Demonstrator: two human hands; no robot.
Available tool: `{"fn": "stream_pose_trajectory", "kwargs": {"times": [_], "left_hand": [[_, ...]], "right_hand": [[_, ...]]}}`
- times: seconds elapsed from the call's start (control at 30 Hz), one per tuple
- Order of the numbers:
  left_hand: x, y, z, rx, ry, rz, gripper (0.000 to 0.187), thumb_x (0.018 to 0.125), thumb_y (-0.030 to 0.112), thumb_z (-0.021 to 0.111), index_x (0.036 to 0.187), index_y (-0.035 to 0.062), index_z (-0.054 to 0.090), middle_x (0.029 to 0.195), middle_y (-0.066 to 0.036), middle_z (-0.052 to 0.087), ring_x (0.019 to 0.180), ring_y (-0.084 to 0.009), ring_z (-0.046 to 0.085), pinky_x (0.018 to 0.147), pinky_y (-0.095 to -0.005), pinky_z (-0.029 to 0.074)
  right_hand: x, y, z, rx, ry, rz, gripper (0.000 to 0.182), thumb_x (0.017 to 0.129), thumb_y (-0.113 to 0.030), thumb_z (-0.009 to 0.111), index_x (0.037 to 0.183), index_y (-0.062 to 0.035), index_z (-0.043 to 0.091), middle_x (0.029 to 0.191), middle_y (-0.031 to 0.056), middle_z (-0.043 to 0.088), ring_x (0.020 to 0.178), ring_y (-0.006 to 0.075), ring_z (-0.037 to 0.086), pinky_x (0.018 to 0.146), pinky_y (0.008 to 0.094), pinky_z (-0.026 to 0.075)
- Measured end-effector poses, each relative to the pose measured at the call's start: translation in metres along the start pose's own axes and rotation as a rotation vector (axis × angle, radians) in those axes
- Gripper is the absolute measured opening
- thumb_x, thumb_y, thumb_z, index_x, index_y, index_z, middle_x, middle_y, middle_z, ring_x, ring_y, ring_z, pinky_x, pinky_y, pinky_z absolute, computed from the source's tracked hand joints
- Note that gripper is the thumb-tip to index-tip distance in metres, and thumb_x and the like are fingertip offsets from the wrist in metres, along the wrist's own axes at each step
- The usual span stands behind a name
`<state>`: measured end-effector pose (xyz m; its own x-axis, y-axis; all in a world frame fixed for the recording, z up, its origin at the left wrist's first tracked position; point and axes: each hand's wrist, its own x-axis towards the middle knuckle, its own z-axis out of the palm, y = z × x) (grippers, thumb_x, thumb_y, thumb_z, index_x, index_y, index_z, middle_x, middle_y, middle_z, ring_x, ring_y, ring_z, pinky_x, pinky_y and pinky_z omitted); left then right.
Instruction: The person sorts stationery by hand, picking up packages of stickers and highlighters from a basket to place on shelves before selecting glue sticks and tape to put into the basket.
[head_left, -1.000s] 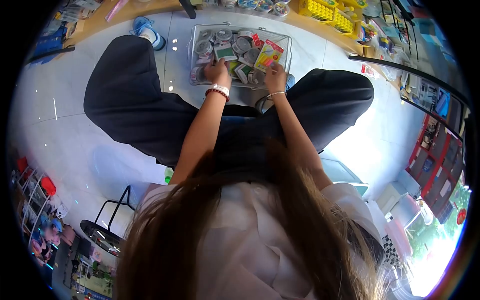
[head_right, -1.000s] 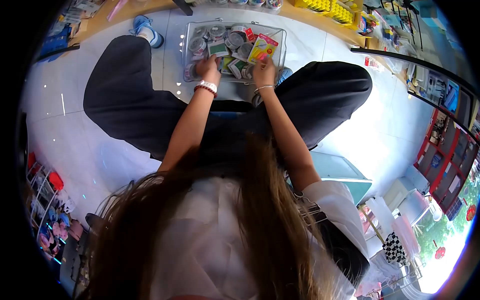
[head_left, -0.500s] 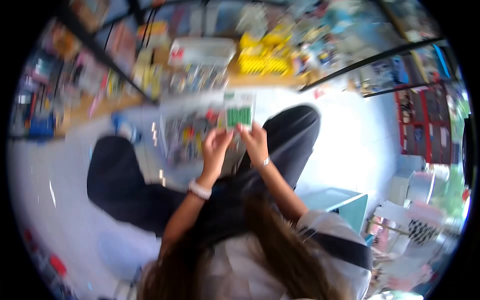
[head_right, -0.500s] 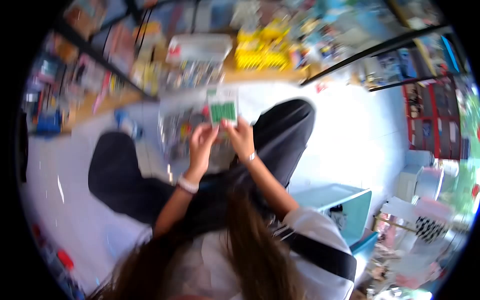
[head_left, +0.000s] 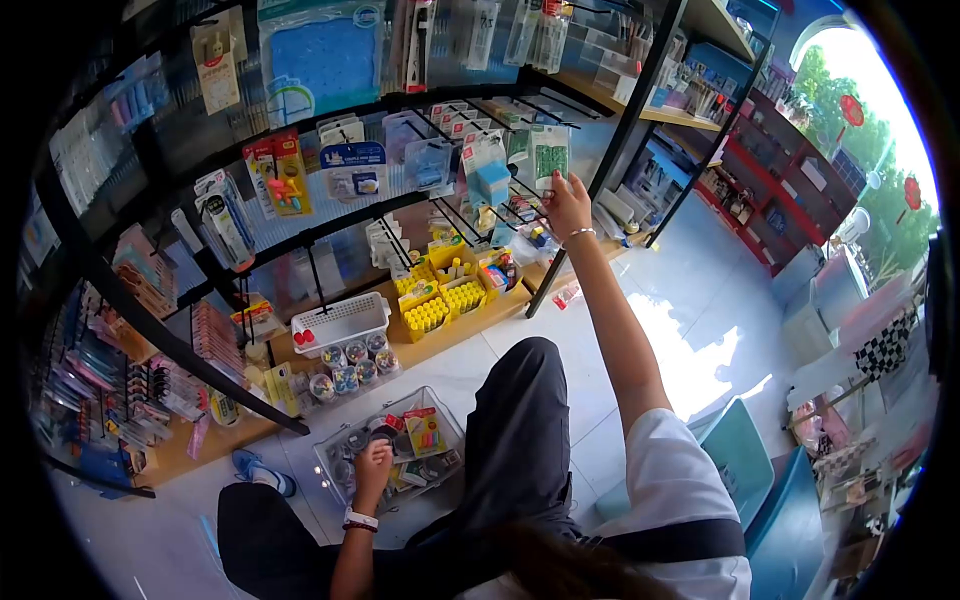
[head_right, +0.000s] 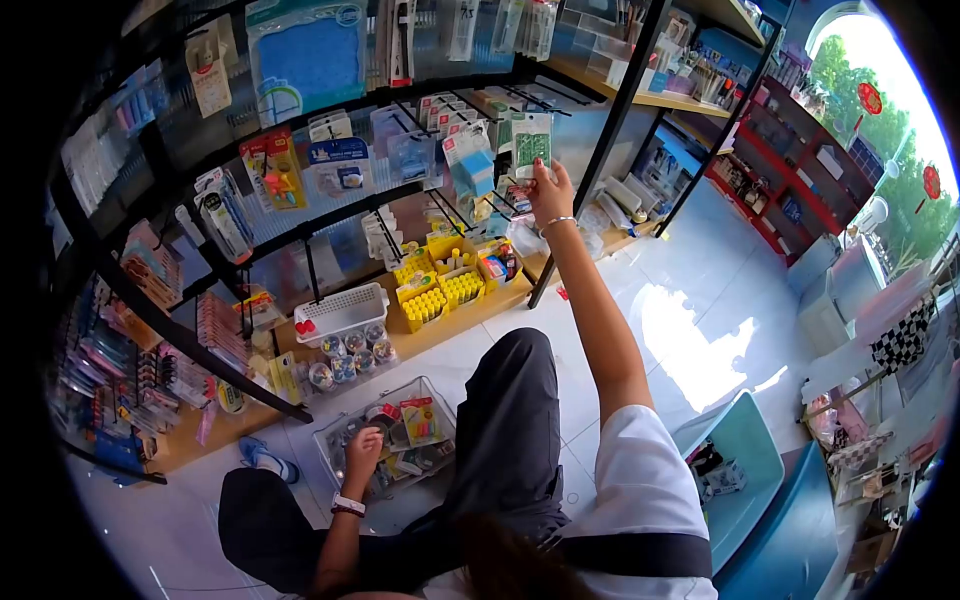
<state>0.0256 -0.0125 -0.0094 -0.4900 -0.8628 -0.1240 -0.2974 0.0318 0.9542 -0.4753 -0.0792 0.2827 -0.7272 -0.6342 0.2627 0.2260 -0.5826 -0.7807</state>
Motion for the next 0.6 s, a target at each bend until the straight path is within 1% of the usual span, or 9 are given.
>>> {"fn": "stream_pose_trajectory", "kwargs": {"times": [0.03, 0.07, 0.13, 0.17, 0.2, 0.27, 0.4, 0.47, 0.6], "left_hand": [[-0.008, -0.012, -0.008, 0.067, 0.078, -0.072, 0.023, 0.079, 0.011, 0.06, 0.099, -0.0002, 0.058, 0.09, -0.014, 0.063, 0.088, -0.0207, 0.061, 0.077, -0.0299, 0.049], [-0.015, -0.032, -0.017, 0.072, 0.076, -0.074, 0.023, 0.079, 0.011, 0.06, 0.099, -0.0002, 0.058, 0.09, -0.014, 0.063, 0.088, -0.0207, 0.061, 0.077, -0.0299, 0.049], [-0.023, -0.062, -0.029, 0.469, 0.216, 0.038, 0.019, 0.076, 0.008, 0.059, 0.093, -0.0008, 0.058, 0.09, -0.014, 0.062, 0.078, -0.025, 0.061, 0.071, -0.0329, 0.049], [-0.03, -0.065, -0.034, 0.548, 0.197, 0.005, 0.021, 0.073, 0.005, 0.059, 0.093, 0.0003, 0.057, 0.092, -0.015, 0.06, 0.087, -0.0313, 0.057, 0.079, -0.0383, 0.046], [-0.033, -0.067, -0.036, 0.553, 0.195, 0.005, 0.021, 0.073, 0.005, 0.059, 0.093, 0.0003, 0.057, 0.092, -0.015, 0.06, 0.087, -0.0313, 0.057, 0.079, -0.0383, 0.046], [-0.042, -0.072, -0.039, 0.83, 0.282, 0.006, 0.027, 0.073, 0.005, 0.061, 0.099, -0.0006, 0.056, 0.1, -0.017, 0.057, 0.099, -0.034, 0.051, 0.087, -0.04, 0.041], [-0.05, -0.08, -0.043, 0.898, 0.311, -0.03, 0.033, 0.068, 0.005, 0.065, 0.099, -0.0012, 0.055, 0.101, -0.018, 0.055, 0.102, -0.035, 0.047, 0.091, -0.0403, 0.038], [-0.053, -0.105, -0.044, 1.029, 0.244, -0.114, 0.035, 0.064, 0.008, 0.066, 0.097, -0.0007, 0.055, 0.098, -0.018, 0.054, 0.1, -0.0355, 0.048, 0.088, -0.0408, 0.041], [-0.059, -0.14, -0.039, 1.044, 0.224, -0.235, 0.037, 0.064, 0.011, 0.068, 0.096, -0.0001, 0.054, 0.1, -0.018, 0.053, 0.101, -0.0358, 0.048, 0.085, -0.0425, 0.043]], "right_hand": [[0.011, 0.002, -0.004, 0.012, 0.066, 0.017, 0.02, 0.085, -0.011, 0.059, 0.101, -0.0061, 0.048, 0.074, 0.0031, 0.054, 0.058, 0.0118, 0.049, 0.051, 0.0245, 0.041], [0.019, 0.005, -0.011, 0.016, 0.071, 0.019, 0.02, 0.085, -0.011, 0.059, 0.101, -0.0061, 0.048, 0.074, 0.0031, 0.054, 0.058, 0.0118, 0.049, 0.051, 0.0245, 0.041], [0.033, 0.018, -0.029, -0.003, 0.056, 0.091, 0.019, 0.085, -0.012, 0.059, 0.1, -0.0071, 0.048, 0.074, 0.0028, 0.054, 0.058, 0.0123, 0.048, 0.051, 0.0254, 0.04], [0.039, 0.026, -0.038, 0.023, 0.062, 0.125, 0.019, 0.085, -0.011, 0.058, 0.1, -0.0074, 0.048, 0.073, 0.0026, 0.053, 0.058, 0.0123, 0.047, 0.051, 0.0255, 0.039], [0.041, 0.026, -0.038, 0.027, 0.065, 0.126, 0.019, 0.085, -0.011, 0.058, 0.1, -0.0074, 0.048, 0.073, 0.0026, 0.053, 0.058, 0.0123, 0.047, 0.051, 0.0255, 0.039], [0.047, 0.025, -0.04, 0.02, 0.072, 0.075, 0.02, 0.085, -0.012, 0.058, 0.101, -0.007, 0.047, 0.073, 0.0029, 0.053, 0.059, 0.0123, 0.047, 0.052, 0.0258, 0.04], [0.065, 0.014, -0.029, -0.042, 0.065, 0.025, 0.019, 0.085, -0.012, 0.058, 0.101, -0.0066, 0.048, 0.073, 0.0036, 0.053, 0.058, 0.0125, 0.047, 0.053, 0.0265, 0.041], [0.077, 0.013, -0.028, -0.045, 0.079, 0.057, 0.014, 0.086, -0.013, 0.057, 0.097, -0.0059, 0.05, 0.073, 0.0038, 0.053, 0.059, 0.0128, 0.047, 0.053, 0.0266, 0.041], [0.088, 0.019, -0.034, -0.063, 0.017, 0.128, 0.009, 0.088, -0.014, 0.055, 0.09, -0.0056, 0.051, 0.071, 0.002, 0.051, 0.058, 0.0119, 0.045, 0.052, 0.0259, 0.04]]}}
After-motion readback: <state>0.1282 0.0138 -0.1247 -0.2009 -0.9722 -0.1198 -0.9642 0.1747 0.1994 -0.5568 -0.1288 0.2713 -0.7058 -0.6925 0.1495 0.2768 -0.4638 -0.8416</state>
